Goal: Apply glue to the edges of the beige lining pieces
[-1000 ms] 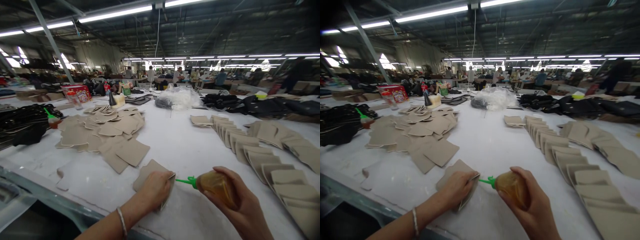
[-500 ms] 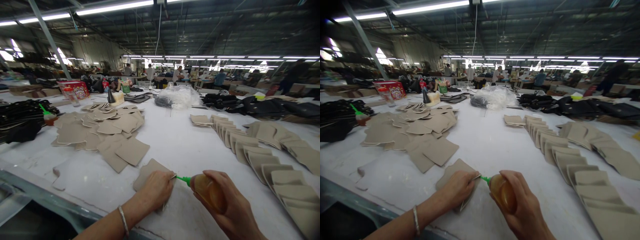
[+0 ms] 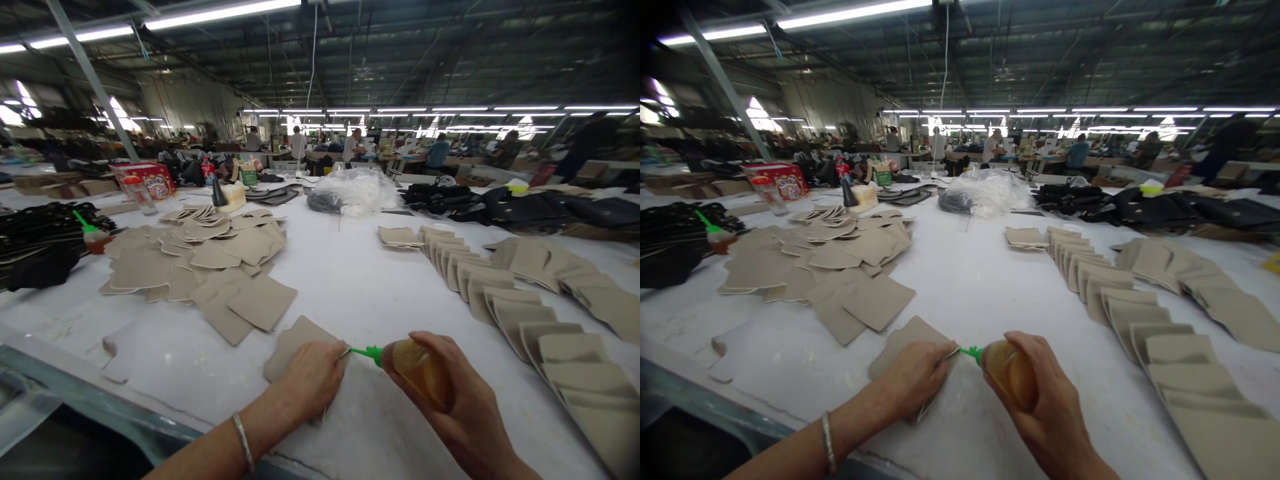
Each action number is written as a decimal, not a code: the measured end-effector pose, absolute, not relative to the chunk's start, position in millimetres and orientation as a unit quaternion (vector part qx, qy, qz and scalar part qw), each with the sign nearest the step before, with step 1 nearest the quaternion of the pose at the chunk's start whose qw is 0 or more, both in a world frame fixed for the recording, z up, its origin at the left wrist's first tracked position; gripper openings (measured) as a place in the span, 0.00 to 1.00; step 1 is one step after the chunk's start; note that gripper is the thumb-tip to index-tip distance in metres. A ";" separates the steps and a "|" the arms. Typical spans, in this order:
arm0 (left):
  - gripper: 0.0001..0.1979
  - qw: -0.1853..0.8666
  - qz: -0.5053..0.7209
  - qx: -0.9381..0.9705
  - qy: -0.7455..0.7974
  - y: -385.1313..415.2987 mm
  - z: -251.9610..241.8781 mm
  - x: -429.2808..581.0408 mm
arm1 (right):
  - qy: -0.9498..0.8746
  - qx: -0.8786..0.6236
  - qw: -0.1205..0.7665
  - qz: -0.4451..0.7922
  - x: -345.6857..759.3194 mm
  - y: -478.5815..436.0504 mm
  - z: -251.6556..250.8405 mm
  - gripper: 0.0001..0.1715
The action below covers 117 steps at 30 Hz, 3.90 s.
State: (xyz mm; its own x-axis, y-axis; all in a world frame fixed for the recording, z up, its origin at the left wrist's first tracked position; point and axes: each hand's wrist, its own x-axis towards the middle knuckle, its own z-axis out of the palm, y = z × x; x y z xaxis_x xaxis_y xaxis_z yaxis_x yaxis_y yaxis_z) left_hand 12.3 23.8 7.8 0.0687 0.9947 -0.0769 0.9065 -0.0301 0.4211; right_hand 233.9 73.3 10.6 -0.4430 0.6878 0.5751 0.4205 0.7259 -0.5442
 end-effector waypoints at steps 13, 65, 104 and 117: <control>0.18 0.226 0.119 0.714 0.652 20.2 13.7 6.5 | -0.764 -0.427 0.414 0.251 234.9 74.9 13.3 0.25; 0.23 0.219 0.091 0.726 0.646 14.8 8.6 5.3 | -0.696 -0.455 0.409 0.376 235.3 33.0 -0.4 0.27; 0.23 0.236 0.126 0.729 0.630 20.6 6.8 2.4 | -0.721 -0.431 0.411 0.355 243.6 72.3 -9.7 0.27; 0.23 0.235 0.131 0.730 0.629 21.2 6.7 2.3 | -0.760 -0.410 0.439 0.249 244.1 64.9 -8.2 0.23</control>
